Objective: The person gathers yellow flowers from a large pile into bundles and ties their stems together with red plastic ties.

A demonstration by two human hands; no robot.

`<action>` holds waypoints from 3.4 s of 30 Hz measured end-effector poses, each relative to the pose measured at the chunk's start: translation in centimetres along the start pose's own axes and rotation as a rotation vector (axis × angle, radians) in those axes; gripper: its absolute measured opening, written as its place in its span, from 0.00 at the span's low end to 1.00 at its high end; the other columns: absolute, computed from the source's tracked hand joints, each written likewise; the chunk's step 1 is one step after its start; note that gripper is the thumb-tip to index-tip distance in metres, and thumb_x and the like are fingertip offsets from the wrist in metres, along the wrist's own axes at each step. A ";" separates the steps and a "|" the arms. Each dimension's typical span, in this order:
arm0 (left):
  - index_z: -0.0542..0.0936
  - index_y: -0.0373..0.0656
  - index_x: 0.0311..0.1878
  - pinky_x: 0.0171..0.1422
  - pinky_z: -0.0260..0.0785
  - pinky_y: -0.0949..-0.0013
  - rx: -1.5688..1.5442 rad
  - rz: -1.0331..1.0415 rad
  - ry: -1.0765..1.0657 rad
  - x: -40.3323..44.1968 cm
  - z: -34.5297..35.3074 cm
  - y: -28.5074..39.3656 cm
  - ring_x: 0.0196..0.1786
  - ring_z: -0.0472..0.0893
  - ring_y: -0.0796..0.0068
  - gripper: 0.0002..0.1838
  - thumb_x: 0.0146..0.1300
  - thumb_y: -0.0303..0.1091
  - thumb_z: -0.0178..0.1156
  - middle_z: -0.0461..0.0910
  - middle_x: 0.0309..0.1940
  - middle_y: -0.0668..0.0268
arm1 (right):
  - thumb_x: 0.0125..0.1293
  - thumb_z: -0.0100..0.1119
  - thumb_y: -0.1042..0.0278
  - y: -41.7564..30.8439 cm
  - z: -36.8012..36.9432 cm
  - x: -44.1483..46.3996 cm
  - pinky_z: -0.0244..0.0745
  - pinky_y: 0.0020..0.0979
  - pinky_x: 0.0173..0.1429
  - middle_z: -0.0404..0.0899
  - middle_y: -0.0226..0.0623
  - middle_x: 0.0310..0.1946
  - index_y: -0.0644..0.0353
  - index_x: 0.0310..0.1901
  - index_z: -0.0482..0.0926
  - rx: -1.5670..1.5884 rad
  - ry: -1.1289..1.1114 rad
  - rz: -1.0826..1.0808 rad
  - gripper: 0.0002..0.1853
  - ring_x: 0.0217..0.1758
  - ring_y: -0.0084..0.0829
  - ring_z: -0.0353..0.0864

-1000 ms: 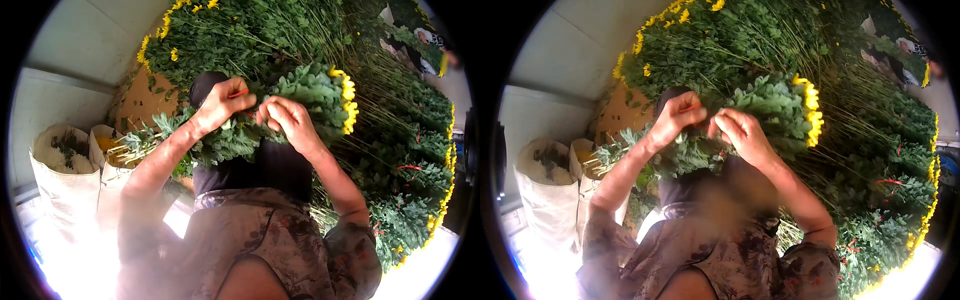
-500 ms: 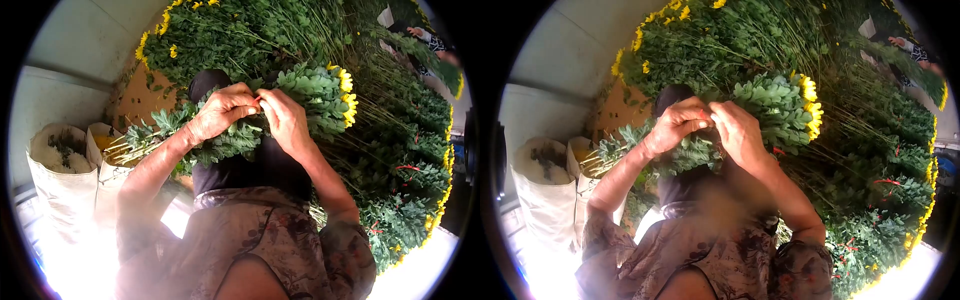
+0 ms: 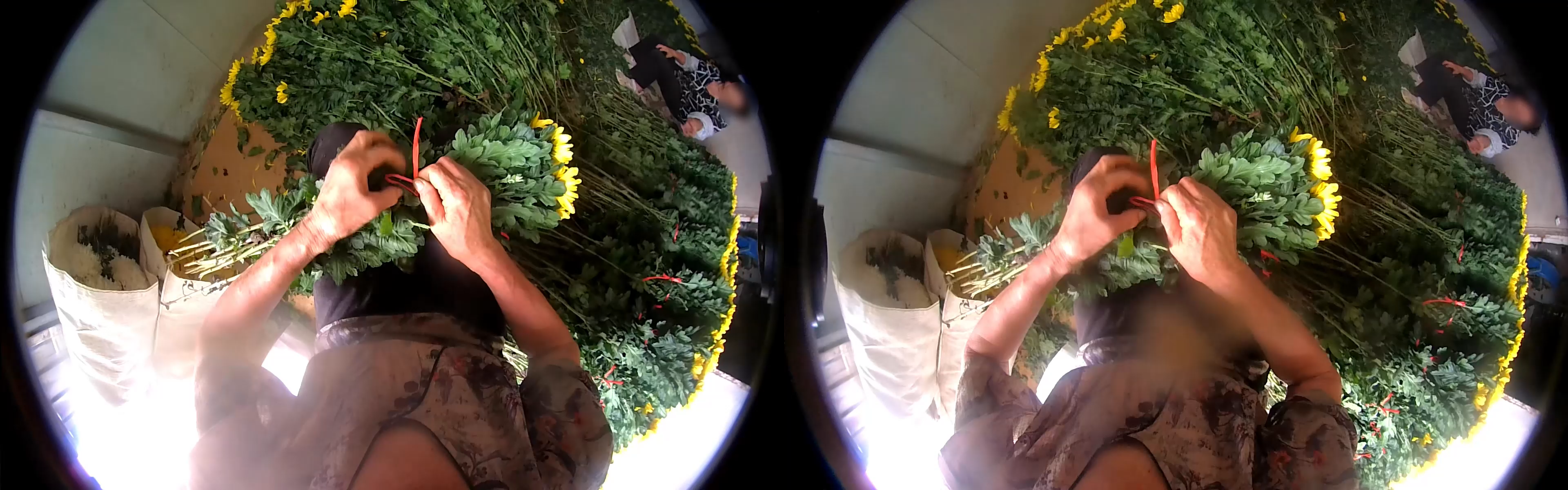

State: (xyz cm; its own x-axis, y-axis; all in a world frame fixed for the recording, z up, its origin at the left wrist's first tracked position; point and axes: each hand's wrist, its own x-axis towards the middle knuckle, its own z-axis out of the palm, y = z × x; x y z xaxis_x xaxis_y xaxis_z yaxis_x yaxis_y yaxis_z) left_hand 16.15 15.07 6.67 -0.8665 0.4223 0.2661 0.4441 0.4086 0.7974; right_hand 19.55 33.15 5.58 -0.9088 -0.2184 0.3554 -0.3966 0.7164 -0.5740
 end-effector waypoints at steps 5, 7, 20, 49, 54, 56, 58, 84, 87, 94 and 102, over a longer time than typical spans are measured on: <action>0.78 0.39 0.36 0.41 0.75 0.67 0.160 0.226 0.134 -0.8 1.3 1.0 0.41 0.80 0.59 0.10 0.48 0.18 0.60 0.75 0.46 0.58 | 0.59 0.58 0.72 0.3 0.2 0.3 0.73 0.38 0.35 0.73 0.38 0.28 0.58 0.31 0.74 -0.066 -0.002 -0.024 0.03 0.32 0.41 0.76; 0.78 0.40 0.36 0.38 0.75 0.67 0.197 0.339 0.117 -0.5 1.4 0.9 0.38 0.80 0.61 0.10 0.48 0.17 0.59 0.76 0.46 0.59 | 0.58 0.58 0.73 0.3 0.0 0.5 0.73 0.38 0.35 0.73 0.38 0.27 0.60 0.30 0.74 -0.052 -0.023 -0.044 0.03 0.32 0.41 0.77; 0.79 0.38 0.37 0.40 0.76 0.66 -0.025 0.104 0.104 -0.9 1.9 0.6 0.36 0.82 0.60 0.08 0.53 0.19 0.61 0.81 0.34 0.59 | 0.57 0.63 0.76 0.7 -1.0 0.1 0.68 0.24 0.28 0.74 0.31 0.25 0.64 0.33 0.79 0.321 -0.055 0.082 0.04 0.22 0.21 0.72; 0.69 0.57 0.60 0.58 0.57 0.59 0.599 0.285 0.063 -2.0 3.3 0.0 0.46 0.73 0.68 0.39 0.39 0.44 0.68 0.78 0.30 0.73 | 0.51 0.62 0.32 2.3 5.9 -6.1 0.52 0.51 0.73 0.53 0.27 0.70 0.44 0.71 0.50 1.653 -0.290 0.464 0.50 0.73 0.38 0.52; 0.58 0.57 0.68 0.74 0.33 0.35 0.665 0.294 0.097 -4.0 -2.8 4.4 0.70 0.58 0.51 0.50 0.40 0.53 0.70 0.63 0.65 0.53 | 0.52 0.68 0.43 5.1 2.3 -4.7 0.56 0.47 0.72 0.61 0.31 0.68 0.49 0.68 0.61 1.808 0.012 0.562 0.44 0.70 0.36 0.60; 0.58 0.58 0.69 0.74 0.35 0.33 0.774 0.116 0.144 -6.1 -6.7 3.5 0.71 0.57 0.49 0.57 0.31 0.54 0.74 0.62 0.66 0.52 | 0.56 0.64 0.42 9.0 -0.1 -5.3 0.55 0.49 0.72 0.64 0.34 0.67 0.52 0.67 0.63 1.881 0.013 0.576 0.41 0.69 0.40 0.62; 0.59 0.57 0.67 0.73 0.39 0.34 0.983 0.086 0.298 -9.1 -10.0 0.2 0.70 0.59 0.53 0.45 0.43 0.40 0.69 0.64 0.63 0.53 | 0.58 0.61 0.41 10.2 -1.5 -6.1 0.55 0.49 0.73 0.64 0.34 0.67 0.53 0.67 0.63 1.884 0.162 0.665 0.39 0.70 0.41 0.61; 0.78 0.47 0.40 0.28 0.62 0.71 -1.583 -0.823 0.948 -8.8 -6.5 -16.5 0.29 0.69 0.74 0.19 0.73 0.47 0.42 0.73 0.30 0.62 | 0.64 0.56 0.47 9.5 -6.0 -8.8 0.54 0.50 0.72 0.67 0.36 0.65 0.56 0.64 0.67 1.584 0.331 0.490 0.31 0.69 0.41 0.62; 0.78 0.46 0.47 0.45 0.71 0.62 -1.415 -0.583 0.723 -5.2 -3.4 -12.9 0.51 0.74 0.66 0.17 0.72 0.46 0.44 0.74 0.52 0.54 | 0.64 0.56 0.48 8.4 -4.3 -9.0 0.53 0.50 0.73 0.66 0.37 0.65 0.55 0.64 0.66 1.614 0.268 0.525 0.31 0.69 0.41 0.62; 0.75 0.43 0.52 0.50 0.70 0.61 -0.785 -0.545 0.302 -0.7 -1.2 -9.3 0.54 0.74 0.63 0.16 0.70 0.43 0.47 0.74 0.55 0.53 | 0.66 0.53 0.64 3.3 -2.8 -3.9 0.66 0.40 0.64 0.73 0.36 0.56 0.58 0.60 0.70 1.621 0.513 0.847 0.21 0.59 0.34 0.72; 0.72 0.40 0.58 0.56 0.68 0.59 -0.097 -0.594 0.220 -0.6 -6.3 -19.5 0.57 0.74 0.61 0.19 0.68 0.39 0.51 0.73 0.57 0.53 | 0.55 0.67 0.63 2.9 -18.0 0.5 0.75 0.39 0.57 0.74 0.42 0.54 0.67 0.59 0.69 1.260 0.852 0.250 0.31 0.55 0.34 0.75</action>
State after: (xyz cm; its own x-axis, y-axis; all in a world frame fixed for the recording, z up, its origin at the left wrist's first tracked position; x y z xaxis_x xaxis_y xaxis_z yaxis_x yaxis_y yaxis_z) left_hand 6.53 1.72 -5.61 -0.9896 -0.0334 -0.1397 -0.1400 0.4422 0.8859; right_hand 20.28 47.11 17.36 -0.7995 0.5631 0.2090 -0.4977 -0.4262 -0.7554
